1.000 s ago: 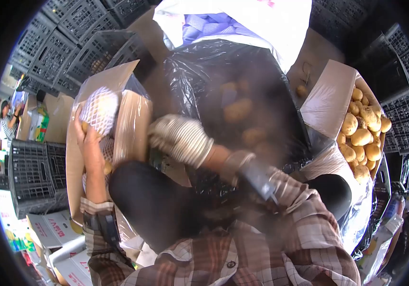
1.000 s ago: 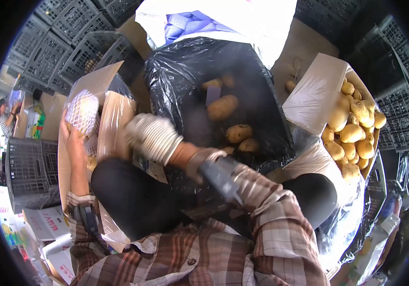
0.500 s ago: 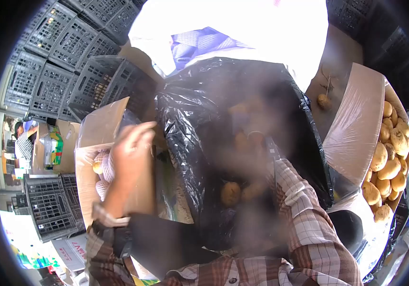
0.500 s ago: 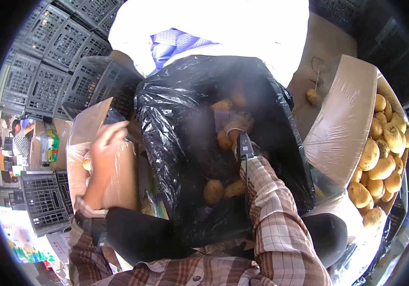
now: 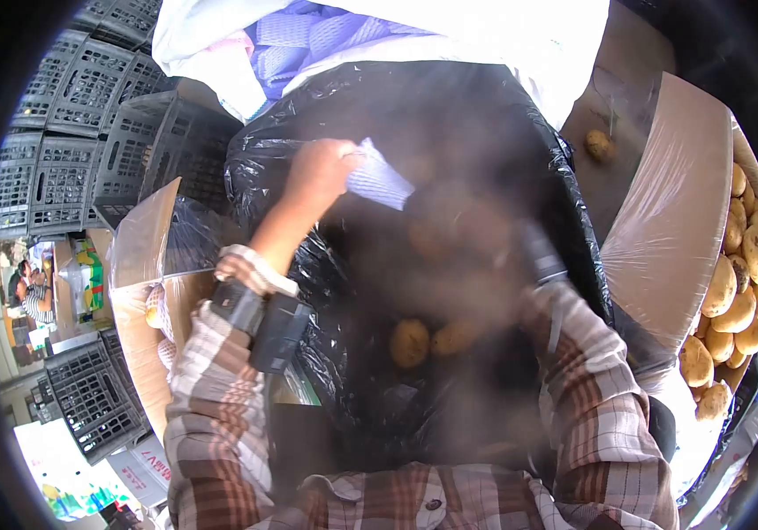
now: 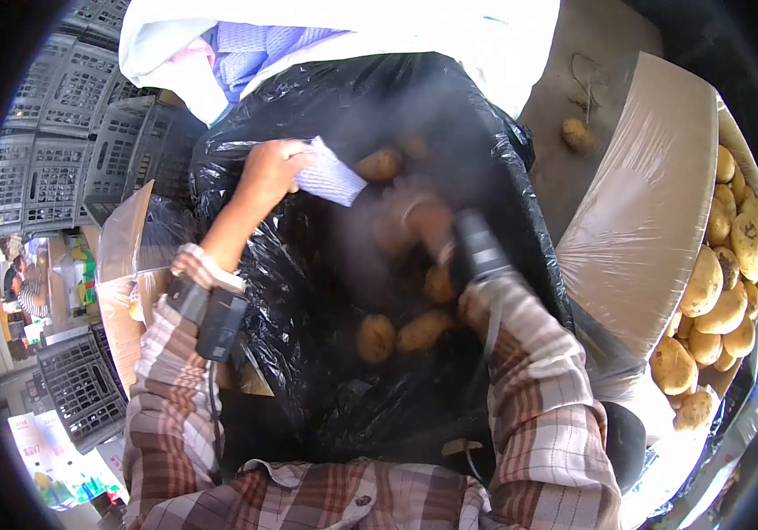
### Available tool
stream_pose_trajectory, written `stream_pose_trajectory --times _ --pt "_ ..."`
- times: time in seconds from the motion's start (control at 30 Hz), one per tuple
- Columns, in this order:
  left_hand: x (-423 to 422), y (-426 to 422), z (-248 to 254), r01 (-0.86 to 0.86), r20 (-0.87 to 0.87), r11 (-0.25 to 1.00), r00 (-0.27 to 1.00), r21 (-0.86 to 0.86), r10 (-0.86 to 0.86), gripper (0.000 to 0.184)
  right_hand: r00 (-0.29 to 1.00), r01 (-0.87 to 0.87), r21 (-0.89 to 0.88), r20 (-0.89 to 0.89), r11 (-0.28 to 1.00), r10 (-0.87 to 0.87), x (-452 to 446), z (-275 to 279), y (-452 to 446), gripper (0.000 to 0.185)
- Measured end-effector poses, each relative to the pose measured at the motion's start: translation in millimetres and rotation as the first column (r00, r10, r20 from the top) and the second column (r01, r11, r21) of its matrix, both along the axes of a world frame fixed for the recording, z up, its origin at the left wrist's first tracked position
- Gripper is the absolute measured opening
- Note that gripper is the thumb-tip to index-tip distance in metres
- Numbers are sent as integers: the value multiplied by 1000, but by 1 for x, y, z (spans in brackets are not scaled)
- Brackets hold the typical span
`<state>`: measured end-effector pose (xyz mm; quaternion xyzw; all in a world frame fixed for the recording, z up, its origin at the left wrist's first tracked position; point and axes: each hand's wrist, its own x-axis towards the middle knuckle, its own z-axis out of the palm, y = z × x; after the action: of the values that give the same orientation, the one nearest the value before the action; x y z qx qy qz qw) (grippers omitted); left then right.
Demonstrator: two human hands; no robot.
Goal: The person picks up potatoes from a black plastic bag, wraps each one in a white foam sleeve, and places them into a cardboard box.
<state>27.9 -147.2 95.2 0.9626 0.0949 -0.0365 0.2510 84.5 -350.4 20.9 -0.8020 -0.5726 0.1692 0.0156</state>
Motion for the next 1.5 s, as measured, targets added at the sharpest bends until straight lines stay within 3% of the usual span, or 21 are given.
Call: stream_pose_trajectory --times 0.03,0.13,0.17,0.23,0.27,0.37,0.43,0.47,0.5,0.53,0.57,0.63,0.67,0.73,0.8,0.87,0.93,1.03,1.13,1.33,1.5 --pt "-4 3 14 -35 -140 999 990 8 36 23 985 48 -172 169 984 -18 -20 10 6 31" --pt "-28 11 15 127 -7 843 989 522 -145 19 871 -165 5 470 986 143 -41 -95 41 33" --pt "-34 10 16 121 -3 842 990 525 -140 19 868 -170 8 474 985 146 -39 -79 38 33" --pt "-43 5 20 1 32 845 999 535 -21 15 988 157 -171 17 973 -157 -24 -13 23 36" --pt "-47 4 25 -17 42 840 999 543 -6 15 990 144 -161 26 976 -142 -21 6 14 36" --pt "-63 1 38 -131 235 915 971 382 41 16 940 289 -54 -174 956 -294 -16 33 -7 44" --pt "-71 -3 44 -300 158 954 943 16 294 10 667 629 -154 -396 762 -631 -11 30 -5 56" --pt "-75 -4 48 -389 67 891 908 -232 414 9 680 622 -145 -386 769 -623 -3 5 -7 56" --pt "-80 -4 49 -393 82 887 903 -241 422 9 492 756 -5 -656 655 -572 7 -36 -8 55" --pt "-84 -4 45 -376 120 740 846 -558 520 7 296 872 75 -867 483 -401 12 -52 -9 54" --pt "-89 -5 43 -282 120 516 780 -809 614 6 317 867 91 -860 491 -401 10 -28 -13 54" --pt "-96 -14 44 -242 103 404 738 -882 667 7 -5 960 -58 -982 275 -188 -4 43 -18 48" --pt "-101 -19 43 -206 65 292 707 -934 704 12 70 923 -30 -968 384 -243 -5 54 -15 40" --pt "-114 -26 50 -235 19 268 718 -934 696 22 535 650 114 -771 752 -345 9 51 -19 39" --pt "-126 -47 83 -75 -10 62 708 -995 706 23 597 647 128 -698 752 -395 2 57 -37 42" --pt "-140 -66 120 -136 -39 90 735 -987 677 27 655 634 139 -620 761 -432 -20 69 -51 45" --pt "-162 -85 142 -70 36 151 794 -986 607 29 912 371 -309 -57 876 -406 -42 86 -63 46" --pt "-181 -98 148 -145 19 233 813 -962 581 29 950 286 -317 -25 904 -310 -50 24 -80 38" --pt "-176 -84 122 -212 -168 10 802 -977 574 22 965 85 -425 -190 901 -181 -54 -32 -74 36" --pt "-160 -79 126 -154 -91 57 802 -986 590 23 983 -54 -522 -175 852 -45 -56 -73 -64 37" --pt "-154 -80 110 -126 -49 87 799 -988 599 32 985 23 -465 -142 885 -100 -59 30 -41 47"
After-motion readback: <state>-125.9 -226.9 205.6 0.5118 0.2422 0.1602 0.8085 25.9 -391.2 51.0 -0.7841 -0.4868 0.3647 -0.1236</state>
